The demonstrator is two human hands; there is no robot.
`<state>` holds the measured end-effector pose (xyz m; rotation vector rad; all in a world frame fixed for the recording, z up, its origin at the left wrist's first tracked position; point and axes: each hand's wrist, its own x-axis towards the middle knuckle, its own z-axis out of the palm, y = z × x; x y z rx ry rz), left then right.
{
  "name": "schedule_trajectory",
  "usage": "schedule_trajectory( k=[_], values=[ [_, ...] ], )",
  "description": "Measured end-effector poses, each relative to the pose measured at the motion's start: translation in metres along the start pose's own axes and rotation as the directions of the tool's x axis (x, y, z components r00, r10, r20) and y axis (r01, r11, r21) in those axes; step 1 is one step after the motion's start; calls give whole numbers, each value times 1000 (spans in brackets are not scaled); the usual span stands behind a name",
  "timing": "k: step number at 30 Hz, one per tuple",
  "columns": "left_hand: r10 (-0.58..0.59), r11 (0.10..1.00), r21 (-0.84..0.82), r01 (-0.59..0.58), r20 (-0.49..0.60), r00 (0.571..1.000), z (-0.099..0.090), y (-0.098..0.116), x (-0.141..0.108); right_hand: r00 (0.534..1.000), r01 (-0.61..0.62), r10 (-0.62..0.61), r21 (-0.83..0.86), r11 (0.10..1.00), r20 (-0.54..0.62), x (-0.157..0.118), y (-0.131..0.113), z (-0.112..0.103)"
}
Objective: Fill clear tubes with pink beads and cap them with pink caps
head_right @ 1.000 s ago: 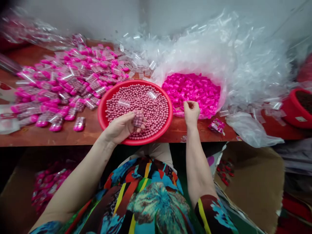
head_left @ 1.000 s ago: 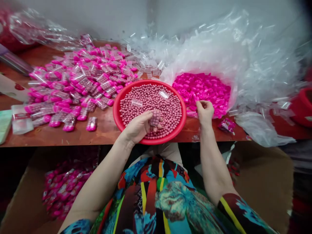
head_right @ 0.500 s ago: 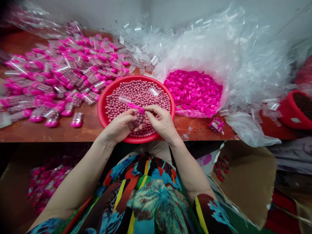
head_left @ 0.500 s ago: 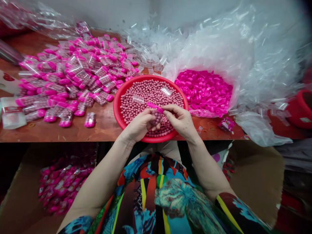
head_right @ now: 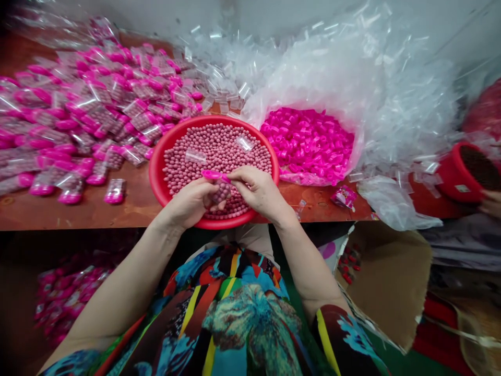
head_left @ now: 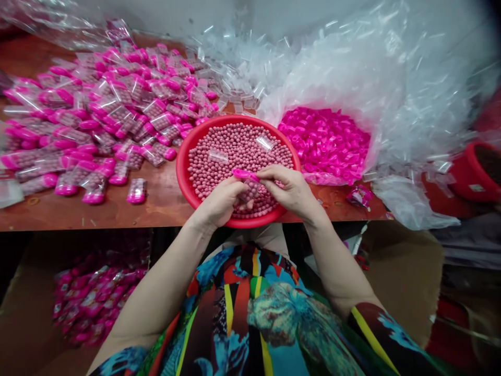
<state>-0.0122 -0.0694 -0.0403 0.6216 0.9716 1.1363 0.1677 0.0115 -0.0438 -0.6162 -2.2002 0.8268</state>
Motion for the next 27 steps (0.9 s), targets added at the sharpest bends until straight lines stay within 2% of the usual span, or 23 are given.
schedule_trajectory(
  k=[3, 6, 9, 11, 12, 15, 18, 27],
  values=[
    [-1, 999, -37, 0, -11, 1000, 0, 0, 2, 994, 87, -94, -146, 986, -48, 0, 14, 7],
    [-47, 993, -107, 45, -19, 999, 0, 1, 4, 982, -23, -10, -172, 985, -186, 1, 20, 17],
    [-53, 981, -187, 45, -40, 998, -1, 1, 5, 930, -204, 220, 85, 975, -294, 4, 13, 22],
    [-14, 977, -215, 2, -55, 998, -2, 0, 5, 910, -265, 329, 256, 930, -253, 6, 4, 23],
    [6, 974, -224, -20, -64, 998, -2, -2, 5, 913, -273, 342, 291, 917, -223, 7, 0, 23],
    [43, 969, -236, -65, -95, 995, -4, -6, 4, 934, -253, 306, 264, 931, -183, 8, -7, 25],
    [58, 970, -230, -83, -112, 992, -5, -9, 3, 937, -221, 278, 258, 940, -210, 7, -7, 28],
    [26, 959, -281, -43, -63, 998, -6, -8, 4, 935, -179, 243, 248, 952, -259, 3, -13, 30]
  ],
)
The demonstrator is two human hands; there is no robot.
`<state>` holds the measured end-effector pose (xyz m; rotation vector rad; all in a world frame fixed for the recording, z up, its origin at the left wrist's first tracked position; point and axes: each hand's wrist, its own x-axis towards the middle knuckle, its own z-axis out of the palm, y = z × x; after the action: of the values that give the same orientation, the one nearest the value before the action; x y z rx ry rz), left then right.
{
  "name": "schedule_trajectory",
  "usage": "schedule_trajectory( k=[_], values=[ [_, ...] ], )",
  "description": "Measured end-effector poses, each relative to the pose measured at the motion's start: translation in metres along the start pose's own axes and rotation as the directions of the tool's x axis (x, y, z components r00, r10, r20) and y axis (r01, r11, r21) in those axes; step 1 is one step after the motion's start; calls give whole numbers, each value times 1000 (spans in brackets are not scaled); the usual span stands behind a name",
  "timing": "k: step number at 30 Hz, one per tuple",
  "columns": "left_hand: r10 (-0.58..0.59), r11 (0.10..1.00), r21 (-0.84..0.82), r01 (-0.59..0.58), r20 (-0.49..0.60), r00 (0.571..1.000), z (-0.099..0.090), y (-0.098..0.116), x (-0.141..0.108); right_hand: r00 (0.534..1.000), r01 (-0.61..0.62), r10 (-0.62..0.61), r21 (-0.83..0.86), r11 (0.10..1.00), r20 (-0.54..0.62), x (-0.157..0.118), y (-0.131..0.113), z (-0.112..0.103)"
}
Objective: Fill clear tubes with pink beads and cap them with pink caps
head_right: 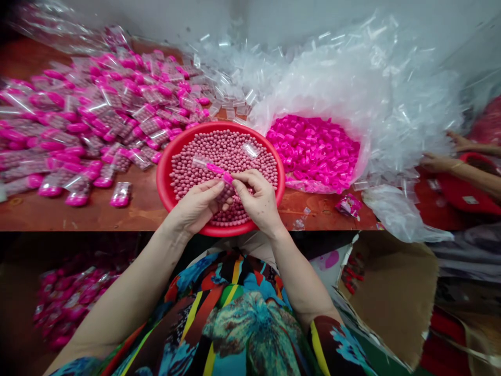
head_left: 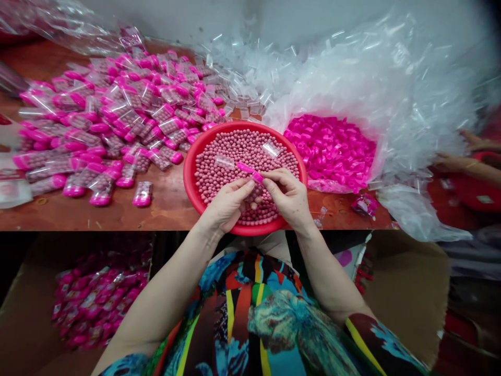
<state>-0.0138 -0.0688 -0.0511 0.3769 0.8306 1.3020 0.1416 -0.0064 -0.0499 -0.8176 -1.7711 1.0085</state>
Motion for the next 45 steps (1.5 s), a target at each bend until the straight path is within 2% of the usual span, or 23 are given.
schedule_trajectory(
  k=[6, 10, 13, 15, 17, 19, 21, 23, 24, 25, 27, 29, 31, 34, 37, 39, 42, 45],
  values=[
    [95, 995, 44, -93, -55, 994, 3, -5, -1, 999, 34, -31, -83, 996, 31, -3, -2, 4],
    [189, 979, 95, -179, -101, 977, 5, -9, -1, 996, 75, -81, -199, 977, -23, -12, -6, 18],
    [280, 955, 131, -267, -98, 955, 7, -10, -2, 993, 85, -100, -205, 975, -63, -17, -12, 22],
    [290, 951, 143, -273, -108, 951, 8, -8, -3, 994, 93, -102, -171, 981, -45, -14, -14, 18],
    [237, 965, 137, -224, -90, 967, 9, -6, -5, 1000, 24, -25, -83, 996, -14, -3, -12, 13],
    [145, 980, 141, -140, -26, 989, 8, -3, -7, 987, -158, 156, 57, 986, 37, 13, -7, 10],
    [59, 985, 162, -64, 35, 998, 6, -1, -9, 931, -357, 331, 197, 913, 154, 30, 0, 13],
    [13, 988, 151, -19, 38, 999, 4, 1, -8, 885, -448, 375, 283, 848, 275, 42, 6, 17],
    [6, 992, 127, -10, 29, 1000, 3, 1, -8, 890, -435, 351, 311, 845, 292, 45, 8, 17],
    [3, 995, 96, -4, 17, 1000, 2, 2, -7, 913, -387, 309, 329, 861, 266, 45, 8, 17],
    [7, 1000, 30, -6, -12, 1000, 2, 4, -5, 971, -218, 176, 303, 928, 161, 38, 7, 11],
    [25, 999, -19, -26, -46, 999, 2, 5, -3, 992, -14, -7, 170, 985, 124, 26, 4, 2],
    [41, 997, -61, -46, -88, 995, 3, 6, -1, 966, 190, -185, -10, 982, 181, 12, 3, -6],
    [33, 995, -93, -44, -114, 993, 3, 5, 0, 905, 402, -334, -266, 877, 265, -2, 7, -7],
    [6, 997, -80, -15, -118, 993, 2, 4, 2, 891, 452, -386, -406, 794, 237, -9, 13, 4],
    [17, 998, -61, -24, -114, 993, 2, 3, 2, 880, 475, -436, -407, 780, 191, -10, 18, 12],
    [31, 999, -20, -33, -71, 997, 1, 2, 2, 834, 544, -529, -393, 742, 156, -9, 22, 18],
    [92, 987, 138, -80, -82, 992, 2, -2, 3, 826, 551, -546, -408, 728, 142, -8, 26, 18]
  ],
)
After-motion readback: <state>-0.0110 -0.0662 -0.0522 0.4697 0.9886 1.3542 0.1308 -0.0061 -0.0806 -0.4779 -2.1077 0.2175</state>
